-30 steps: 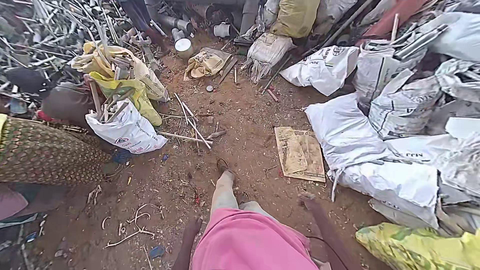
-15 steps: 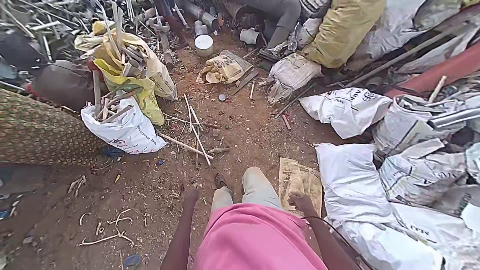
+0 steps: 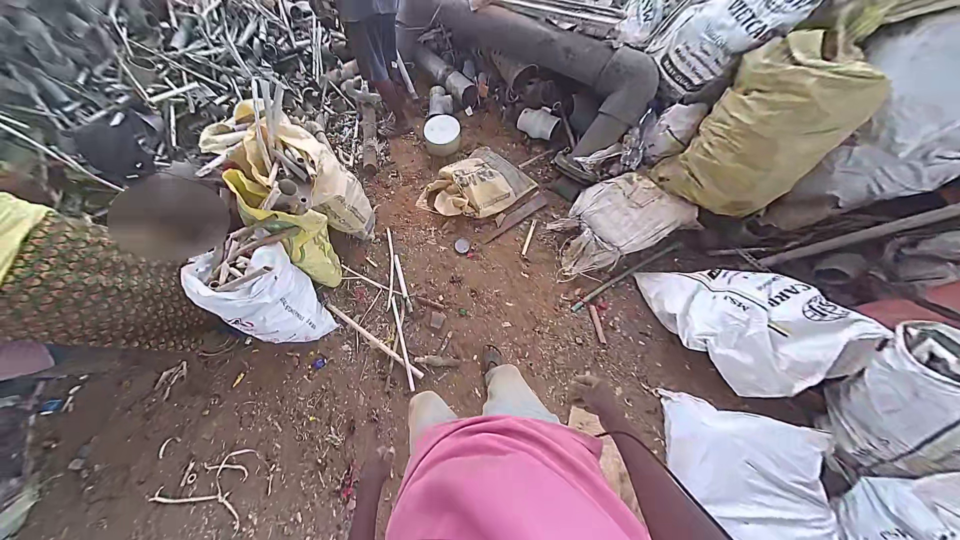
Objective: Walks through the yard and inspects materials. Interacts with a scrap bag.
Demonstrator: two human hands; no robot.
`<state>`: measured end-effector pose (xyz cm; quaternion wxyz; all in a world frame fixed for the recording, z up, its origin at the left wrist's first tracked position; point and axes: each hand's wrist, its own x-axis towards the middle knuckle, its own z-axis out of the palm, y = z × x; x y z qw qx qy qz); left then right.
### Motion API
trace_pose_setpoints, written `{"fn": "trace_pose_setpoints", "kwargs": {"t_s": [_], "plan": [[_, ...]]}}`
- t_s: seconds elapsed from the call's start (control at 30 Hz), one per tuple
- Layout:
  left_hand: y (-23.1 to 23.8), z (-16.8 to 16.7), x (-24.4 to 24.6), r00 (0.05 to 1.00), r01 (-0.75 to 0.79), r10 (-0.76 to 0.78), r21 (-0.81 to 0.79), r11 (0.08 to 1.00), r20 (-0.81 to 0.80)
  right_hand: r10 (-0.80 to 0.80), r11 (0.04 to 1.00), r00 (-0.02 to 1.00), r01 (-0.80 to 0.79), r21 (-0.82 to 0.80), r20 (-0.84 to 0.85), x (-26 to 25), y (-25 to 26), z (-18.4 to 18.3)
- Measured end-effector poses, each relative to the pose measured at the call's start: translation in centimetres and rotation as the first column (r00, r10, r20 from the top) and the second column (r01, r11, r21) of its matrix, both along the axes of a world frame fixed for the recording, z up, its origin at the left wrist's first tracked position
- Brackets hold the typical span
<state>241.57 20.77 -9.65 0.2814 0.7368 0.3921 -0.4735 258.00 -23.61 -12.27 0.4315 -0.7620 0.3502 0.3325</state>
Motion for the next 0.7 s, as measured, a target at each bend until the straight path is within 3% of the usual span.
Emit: {"fn": "trace_pose_setpoints", "kwargs": {"t_s": [0.13,0.27,0.5,0.6,0.7], "plan": [[-1.7,-0.8,2.6,1.000,-0.012,0.012,0.031,0.999,-0.008,0.083,0.995,0.996,-0.082,-0.059,0.017,7.0,-2.9,-0.9],[-3.2,0.1,8.8,0.997,-0.024,0.022,0.022,0.999,0.073,0.074,0.994,0.996,-0.077,-0.072,-0.045,13.0,-2.4,-0.2],[-0.8,-5.8,21.6,1.000,-0.015,0.018,-0.103,0.995,0.025,0.148,0.983,0.988,-0.153,-0.106,-0.050,25.1,1.8,-1.0],[2.2,-7.5,28.0,0.998,-0.061,0.062,-0.094,0.994,0.004,0.287,0.941,0.956,-0.294,-0.168,-0.068,30.2,3.9,-2.5],[5.3,-8.0,34.3,0.982,-0.178,0.184,-0.109,0.978,0.043,0.474,0.831,0.861,-0.507,-0.231,-0.184,37.2,7.3,-1.6]]}}
